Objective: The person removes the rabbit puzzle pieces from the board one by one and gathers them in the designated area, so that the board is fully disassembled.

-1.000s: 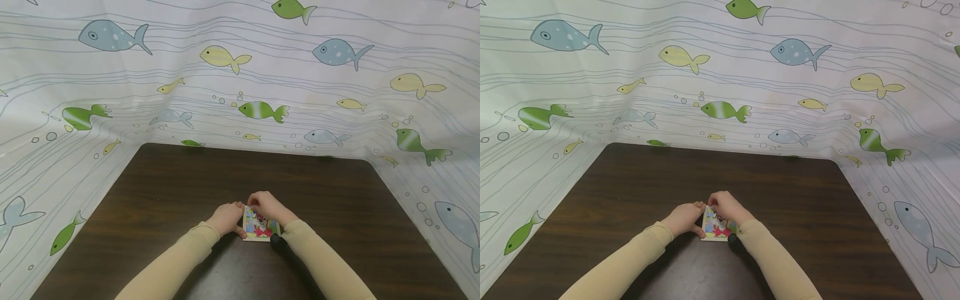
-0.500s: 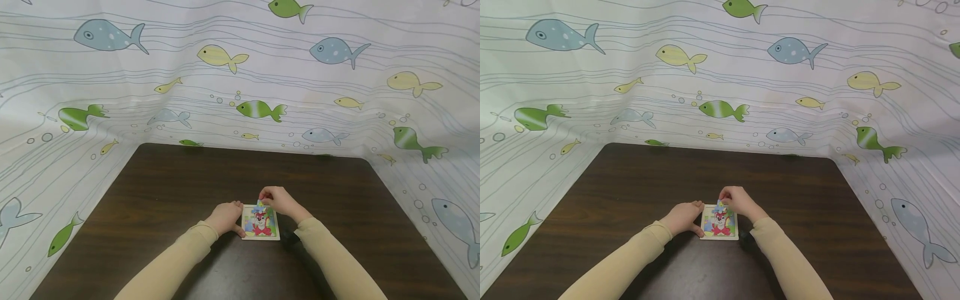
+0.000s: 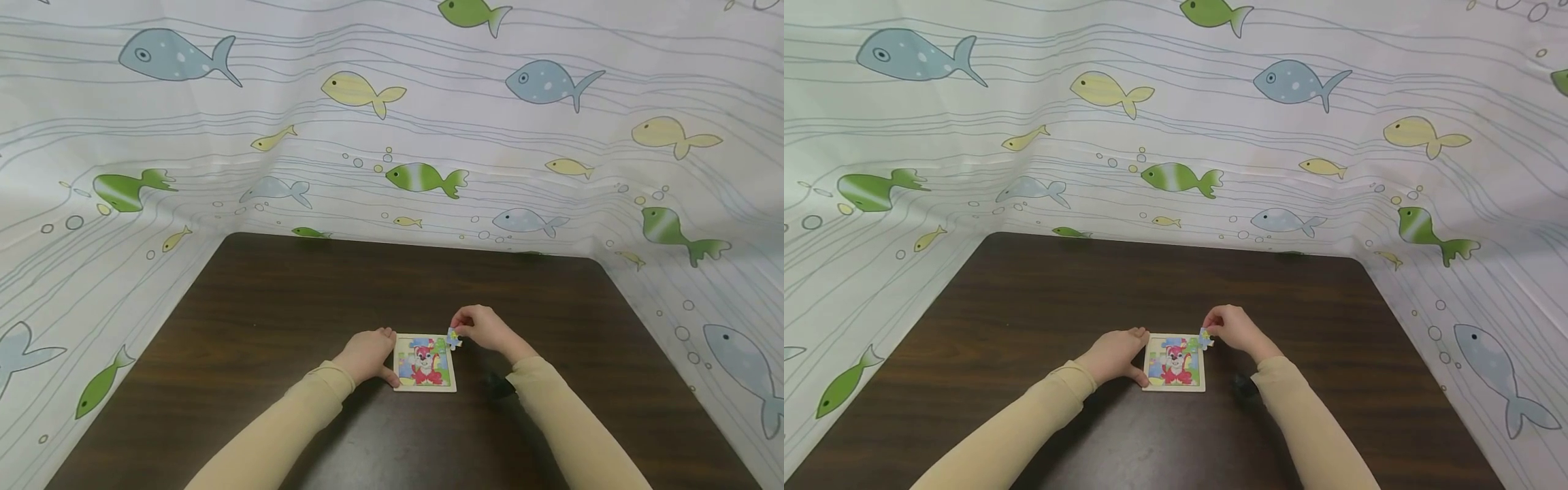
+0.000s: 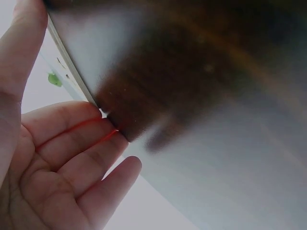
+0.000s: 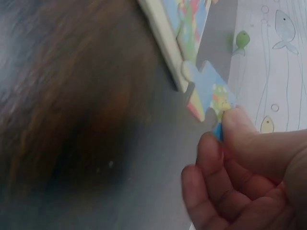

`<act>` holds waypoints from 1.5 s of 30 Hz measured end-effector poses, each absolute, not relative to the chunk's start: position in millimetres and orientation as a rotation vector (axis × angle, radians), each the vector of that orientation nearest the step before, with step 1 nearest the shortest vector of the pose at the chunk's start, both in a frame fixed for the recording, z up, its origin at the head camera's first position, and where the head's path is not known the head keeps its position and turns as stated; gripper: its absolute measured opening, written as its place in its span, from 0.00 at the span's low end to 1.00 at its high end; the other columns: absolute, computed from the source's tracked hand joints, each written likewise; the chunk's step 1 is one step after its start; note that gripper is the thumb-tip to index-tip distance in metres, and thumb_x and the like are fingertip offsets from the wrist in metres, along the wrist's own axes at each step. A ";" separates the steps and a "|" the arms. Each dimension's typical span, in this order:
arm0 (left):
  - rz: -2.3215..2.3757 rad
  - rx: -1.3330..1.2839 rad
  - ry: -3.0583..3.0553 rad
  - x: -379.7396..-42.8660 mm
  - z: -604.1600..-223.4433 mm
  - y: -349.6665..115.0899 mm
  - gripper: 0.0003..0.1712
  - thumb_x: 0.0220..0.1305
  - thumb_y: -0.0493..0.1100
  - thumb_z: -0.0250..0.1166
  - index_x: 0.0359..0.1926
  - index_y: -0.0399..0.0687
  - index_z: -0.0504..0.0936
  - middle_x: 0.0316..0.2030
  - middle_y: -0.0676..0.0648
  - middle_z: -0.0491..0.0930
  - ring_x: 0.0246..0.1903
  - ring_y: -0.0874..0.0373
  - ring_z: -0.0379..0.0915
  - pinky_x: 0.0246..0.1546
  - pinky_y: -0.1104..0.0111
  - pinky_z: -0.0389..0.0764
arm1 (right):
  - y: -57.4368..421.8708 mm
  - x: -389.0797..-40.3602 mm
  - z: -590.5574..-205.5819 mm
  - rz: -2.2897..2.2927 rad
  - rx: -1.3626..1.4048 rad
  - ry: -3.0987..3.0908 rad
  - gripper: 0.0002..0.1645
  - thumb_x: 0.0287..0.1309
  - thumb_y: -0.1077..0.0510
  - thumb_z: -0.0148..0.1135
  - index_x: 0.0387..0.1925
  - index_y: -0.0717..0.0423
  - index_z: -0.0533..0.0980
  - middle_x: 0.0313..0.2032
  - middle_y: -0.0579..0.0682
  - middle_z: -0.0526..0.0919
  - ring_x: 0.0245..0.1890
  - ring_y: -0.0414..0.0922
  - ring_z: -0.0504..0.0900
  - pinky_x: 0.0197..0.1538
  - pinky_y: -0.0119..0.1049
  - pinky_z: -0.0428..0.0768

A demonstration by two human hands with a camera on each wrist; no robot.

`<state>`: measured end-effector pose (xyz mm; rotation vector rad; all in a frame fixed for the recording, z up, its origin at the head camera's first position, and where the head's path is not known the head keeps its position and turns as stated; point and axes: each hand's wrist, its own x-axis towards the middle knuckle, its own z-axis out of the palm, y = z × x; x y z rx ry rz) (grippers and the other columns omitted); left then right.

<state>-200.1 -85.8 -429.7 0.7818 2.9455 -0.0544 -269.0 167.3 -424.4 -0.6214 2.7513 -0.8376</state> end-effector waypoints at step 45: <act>0.021 0.750 2.924 -198.5 -426.2 -85.7 0.56 0.38 0.68 0.72 0.61 0.34 0.71 0.60 0.38 0.73 0.60 0.50 0.70 0.53 0.64 0.76 | 173.3 -269.9 -439.9 -0.844 -0.552 2.785 0.09 0.56 0.56 0.67 0.37 0.55 0.83 0.34 0.47 0.82 0.31 0.41 0.75 0.37 0.36 0.78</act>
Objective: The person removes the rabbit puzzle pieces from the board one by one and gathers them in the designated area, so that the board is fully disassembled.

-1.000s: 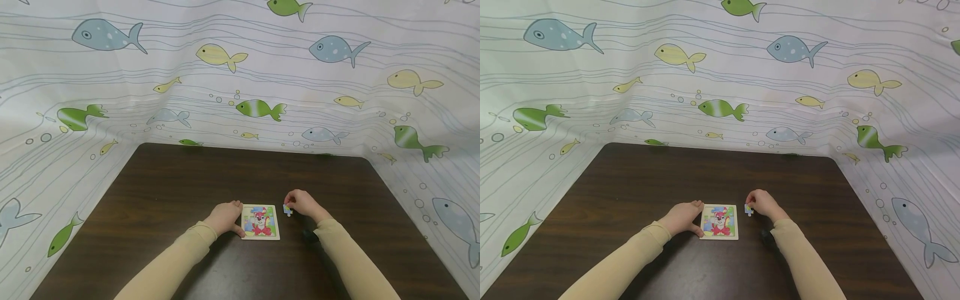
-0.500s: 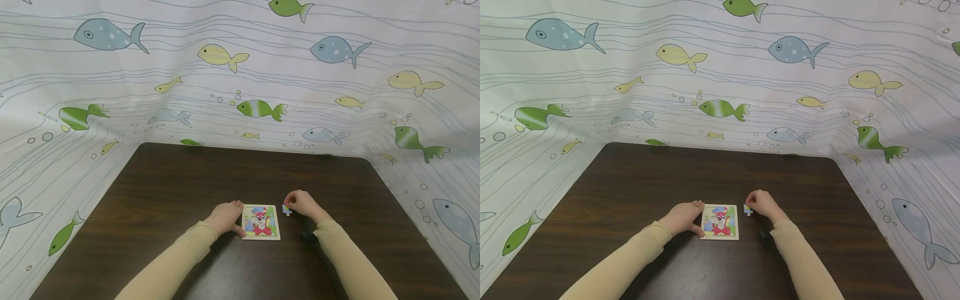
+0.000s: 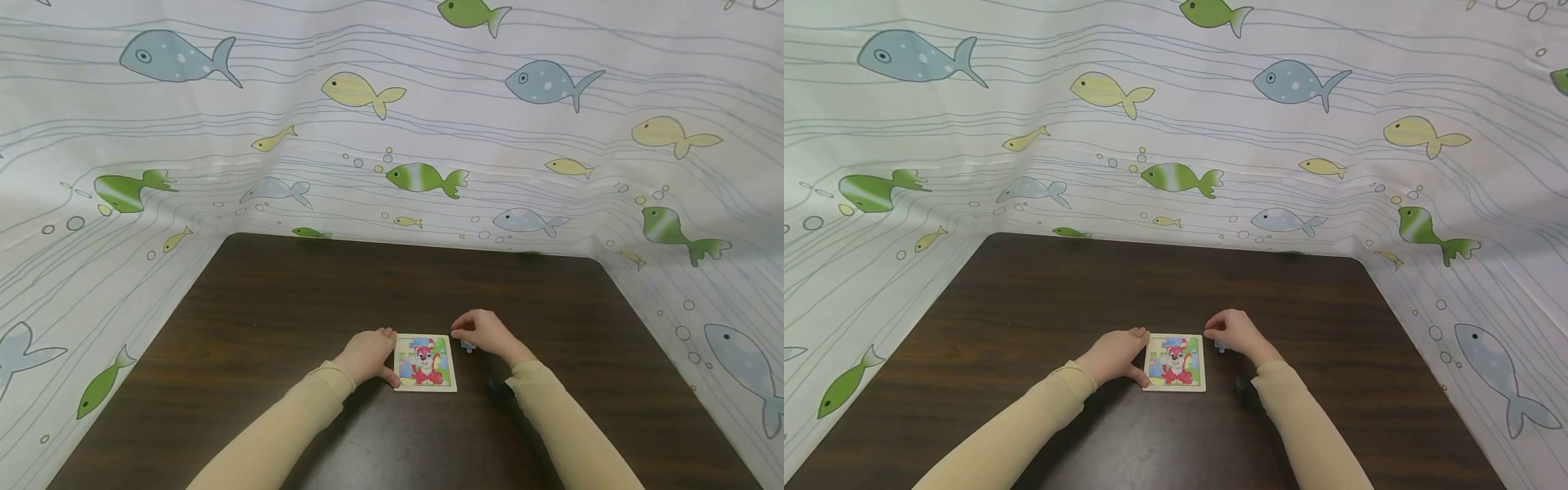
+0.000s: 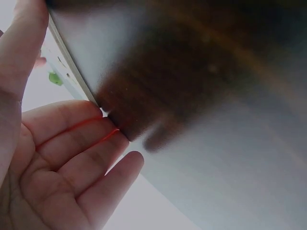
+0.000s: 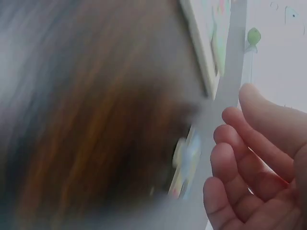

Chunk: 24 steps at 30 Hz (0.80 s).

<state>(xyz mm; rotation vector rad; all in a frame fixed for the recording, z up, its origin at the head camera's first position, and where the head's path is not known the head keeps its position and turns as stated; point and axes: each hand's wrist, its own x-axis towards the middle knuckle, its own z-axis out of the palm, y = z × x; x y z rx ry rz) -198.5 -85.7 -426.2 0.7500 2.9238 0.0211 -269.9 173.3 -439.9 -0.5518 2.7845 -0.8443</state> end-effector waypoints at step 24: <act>0.006 0.779 2.939 -201.7 -428.9 -85.0 0.57 0.37 0.70 0.71 0.60 0.34 0.72 0.58 0.38 0.74 0.55 0.50 0.74 0.48 0.64 0.79 | 118.3 -255.1 -437.5 -0.772 -0.986 2.677 0.16 0.53 0.56 0.69 0.45 0.54 0.83 0.38 0.47 0.78 0.36 0.42 0.73 0.39 0.34 0.77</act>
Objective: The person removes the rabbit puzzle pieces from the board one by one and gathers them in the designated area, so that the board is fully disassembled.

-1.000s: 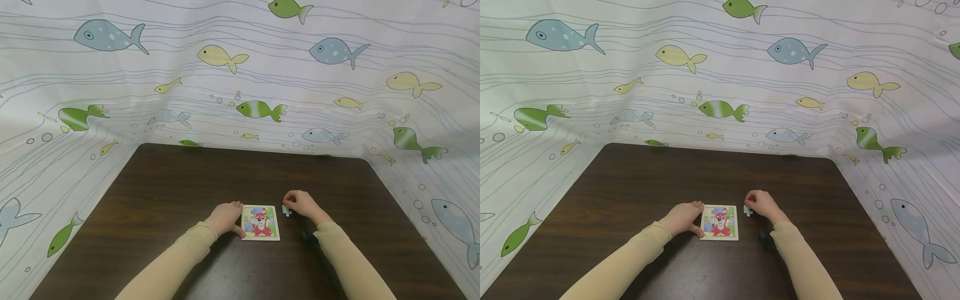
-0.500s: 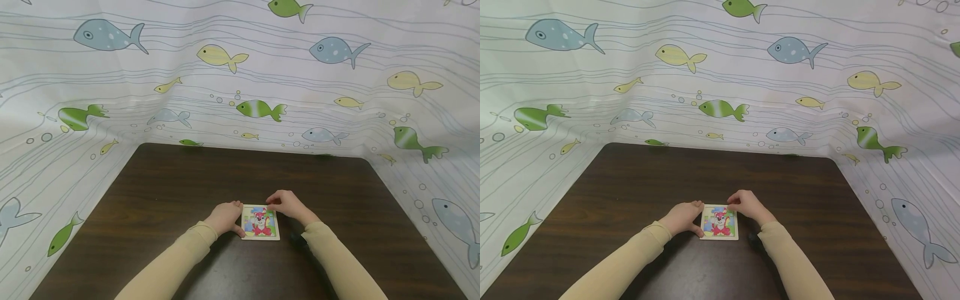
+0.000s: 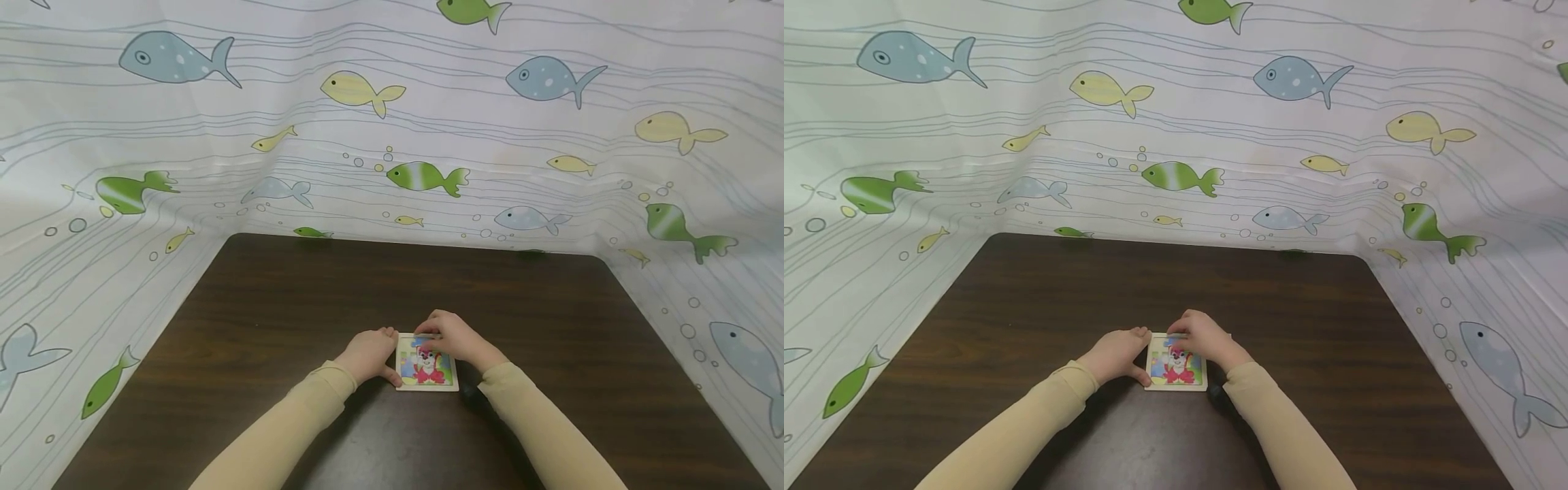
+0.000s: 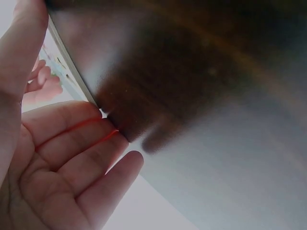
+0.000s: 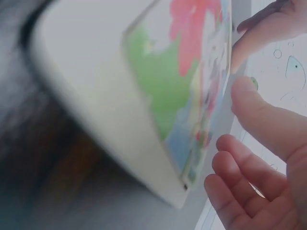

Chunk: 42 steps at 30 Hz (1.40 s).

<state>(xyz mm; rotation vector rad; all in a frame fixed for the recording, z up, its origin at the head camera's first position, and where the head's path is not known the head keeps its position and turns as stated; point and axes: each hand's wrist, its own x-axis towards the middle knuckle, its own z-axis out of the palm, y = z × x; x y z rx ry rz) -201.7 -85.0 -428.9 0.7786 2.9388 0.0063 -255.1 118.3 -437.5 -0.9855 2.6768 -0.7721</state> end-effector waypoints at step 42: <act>-0.006 0.842 2.990 -202.6 -432.9 -86.1 0.54 0.35 0.71 0.71 0.55 0.35 0.75 0.51 0.41 0.79 0.46 0.53 0.78 0.42 0.65 0.81 | 104.9 -250.1 -439.3 -0.546 -1.012 2.813 0.14 0.44 0.52 0.76 0.35 0.45 0.82 0.37 0.42 0.76 0.34 0.41 0.70 0.40 0.37 0.75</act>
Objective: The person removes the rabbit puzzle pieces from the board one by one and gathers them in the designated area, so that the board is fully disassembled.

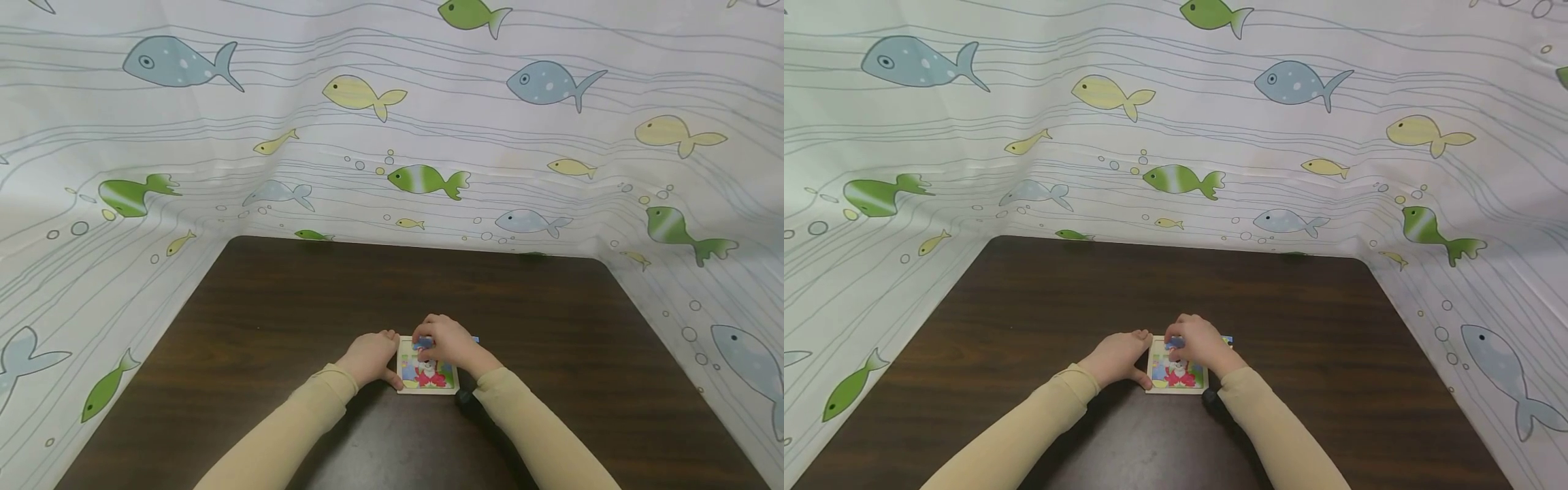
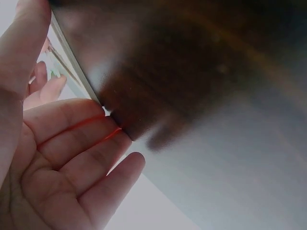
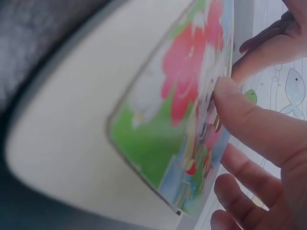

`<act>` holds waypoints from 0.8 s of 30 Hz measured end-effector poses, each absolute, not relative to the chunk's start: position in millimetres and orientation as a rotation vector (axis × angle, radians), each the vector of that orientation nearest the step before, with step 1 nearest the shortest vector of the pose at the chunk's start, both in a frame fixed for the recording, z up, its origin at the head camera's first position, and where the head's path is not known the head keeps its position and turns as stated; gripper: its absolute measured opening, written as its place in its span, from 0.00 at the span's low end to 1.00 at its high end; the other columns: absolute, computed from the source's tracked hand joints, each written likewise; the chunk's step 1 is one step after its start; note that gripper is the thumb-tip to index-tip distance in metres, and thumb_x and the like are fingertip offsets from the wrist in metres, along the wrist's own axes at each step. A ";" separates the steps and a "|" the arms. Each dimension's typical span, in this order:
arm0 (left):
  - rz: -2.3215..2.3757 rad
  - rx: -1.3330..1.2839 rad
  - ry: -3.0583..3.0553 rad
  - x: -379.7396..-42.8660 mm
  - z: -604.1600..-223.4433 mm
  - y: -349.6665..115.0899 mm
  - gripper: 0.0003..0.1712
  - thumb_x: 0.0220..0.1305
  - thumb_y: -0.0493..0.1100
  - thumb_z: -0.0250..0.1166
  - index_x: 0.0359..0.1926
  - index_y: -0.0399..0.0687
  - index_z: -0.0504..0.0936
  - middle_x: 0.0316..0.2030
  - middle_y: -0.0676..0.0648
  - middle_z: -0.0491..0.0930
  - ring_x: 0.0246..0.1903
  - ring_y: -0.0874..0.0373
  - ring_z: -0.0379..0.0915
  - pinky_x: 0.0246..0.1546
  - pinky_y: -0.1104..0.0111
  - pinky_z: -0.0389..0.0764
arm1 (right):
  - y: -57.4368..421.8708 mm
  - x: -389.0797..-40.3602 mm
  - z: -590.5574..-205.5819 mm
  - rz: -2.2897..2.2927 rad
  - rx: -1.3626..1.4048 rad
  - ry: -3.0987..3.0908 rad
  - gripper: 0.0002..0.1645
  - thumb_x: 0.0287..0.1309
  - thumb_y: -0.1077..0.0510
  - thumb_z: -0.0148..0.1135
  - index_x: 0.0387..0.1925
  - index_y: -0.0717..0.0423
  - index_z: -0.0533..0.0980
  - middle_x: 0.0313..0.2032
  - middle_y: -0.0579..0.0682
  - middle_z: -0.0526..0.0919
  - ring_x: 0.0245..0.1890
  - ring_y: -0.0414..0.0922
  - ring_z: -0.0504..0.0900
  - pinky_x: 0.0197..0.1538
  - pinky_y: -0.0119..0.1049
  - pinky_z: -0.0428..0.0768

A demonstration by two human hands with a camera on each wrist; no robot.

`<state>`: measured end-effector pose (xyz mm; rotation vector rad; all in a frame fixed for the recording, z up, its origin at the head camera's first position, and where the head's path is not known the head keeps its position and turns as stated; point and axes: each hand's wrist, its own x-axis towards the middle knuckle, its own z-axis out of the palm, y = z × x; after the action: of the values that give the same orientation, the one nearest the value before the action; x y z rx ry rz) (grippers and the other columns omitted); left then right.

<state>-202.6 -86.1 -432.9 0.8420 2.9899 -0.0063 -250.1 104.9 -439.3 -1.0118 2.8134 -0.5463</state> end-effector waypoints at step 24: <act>0.004 0.800 2.969 -204.3 -435.0 -86.0 0.56 0.35 0.70 0.71 0.59 0.35 0.74 0.58 0.40 0.75 0.57 0.51 0.73 0.49 0.64 0.79 | 109.6 -251.2 -446.2 -0.749 -0.950 2.724 0.19 0.46 0.54 0.74 0.41 0.51 0.78 0.34 0.42 0.75 0.28 0.38 0.71 0.35 0.30 0.75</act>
<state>-204.3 -86.0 -435.0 0.8004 2.9693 0.0039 -251.2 109.6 -446.2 -0.9497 2.7242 -0.7492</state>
